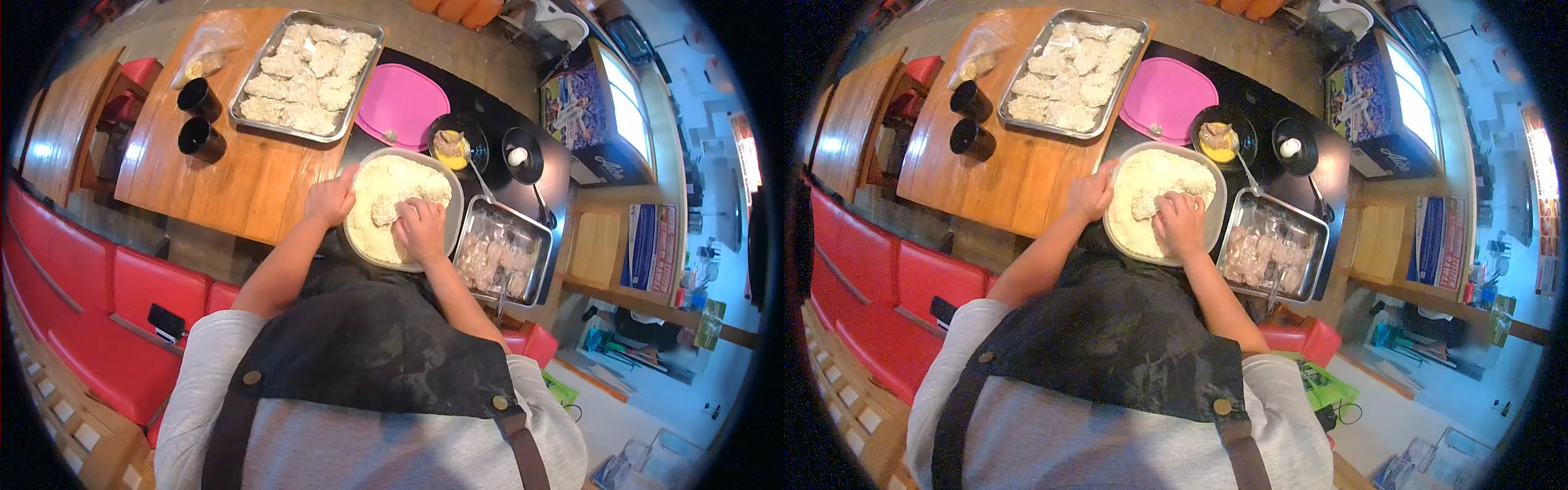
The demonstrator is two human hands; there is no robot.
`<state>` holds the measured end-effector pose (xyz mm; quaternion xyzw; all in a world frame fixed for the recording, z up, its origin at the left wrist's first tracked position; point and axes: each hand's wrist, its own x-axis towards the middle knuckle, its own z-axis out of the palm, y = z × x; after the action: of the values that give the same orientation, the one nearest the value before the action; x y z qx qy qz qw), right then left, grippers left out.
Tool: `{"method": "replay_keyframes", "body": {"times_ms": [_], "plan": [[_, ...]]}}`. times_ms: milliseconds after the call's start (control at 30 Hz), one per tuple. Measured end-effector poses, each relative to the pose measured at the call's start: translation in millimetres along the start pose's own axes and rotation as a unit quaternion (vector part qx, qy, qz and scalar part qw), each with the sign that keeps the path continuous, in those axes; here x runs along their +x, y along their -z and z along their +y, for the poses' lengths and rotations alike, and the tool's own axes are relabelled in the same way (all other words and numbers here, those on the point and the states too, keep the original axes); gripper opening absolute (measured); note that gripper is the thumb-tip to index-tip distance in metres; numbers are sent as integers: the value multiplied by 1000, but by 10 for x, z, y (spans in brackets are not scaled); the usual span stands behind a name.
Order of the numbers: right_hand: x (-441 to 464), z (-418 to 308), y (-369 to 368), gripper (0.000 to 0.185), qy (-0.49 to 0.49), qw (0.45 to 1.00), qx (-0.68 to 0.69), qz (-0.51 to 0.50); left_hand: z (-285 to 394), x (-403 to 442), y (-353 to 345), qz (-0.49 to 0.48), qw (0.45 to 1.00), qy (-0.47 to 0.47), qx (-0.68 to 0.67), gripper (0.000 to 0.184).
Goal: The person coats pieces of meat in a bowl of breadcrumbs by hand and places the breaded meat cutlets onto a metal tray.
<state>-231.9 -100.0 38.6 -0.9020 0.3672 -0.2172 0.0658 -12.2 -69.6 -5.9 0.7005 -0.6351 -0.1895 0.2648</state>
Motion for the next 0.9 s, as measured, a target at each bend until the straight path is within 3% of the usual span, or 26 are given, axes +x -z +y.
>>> {"method": "replay_keyframes", "body": {"times_ms": [167,367,433,467,500,567,600,733,800,833,900], "plan": [[188,54,-26,29,46,999,18,19,-1,-11,25,-21,1000,12,-3,51],[178,52,53,28,89,994,14,-69,-3,-17,11,11,1000,-8,-21,52],[54,-4,119,32,31,993,112,-29,-3,-16,6,10,1000,-2,-23,52],[-47,127,27,55,-47,988,126,-76,-10,-15,1,10,1000,-5,-21,50],[-120,192,-44,55,-44,988,126,-81,-20,-24,-6,8,1000,-8,-20,49],[-261,263,-119,79,-310,927,120,-174,-47,-21,-32,14,1000,-9,-23,49],[-226,263,-116,98,-329,898,134,-260,-46,-15,-47,19,999,-16,-24,49],[-277,285,-245,84,-339,895,62,-283,-38,9,-25,12,999,-20,-24,49],[-330,442,-304,67,-397,792,352,-301,-20,-4,-22,12,1000,-12,-17,49],[-333,477,-302,67,-397,792,351,-302,-11,-2,-19,12,1000,-11,-18,49],[-308,489,-273,47,-461,721,459,-239,-8,-23,-4,21,999,-13,-24,48]]}}
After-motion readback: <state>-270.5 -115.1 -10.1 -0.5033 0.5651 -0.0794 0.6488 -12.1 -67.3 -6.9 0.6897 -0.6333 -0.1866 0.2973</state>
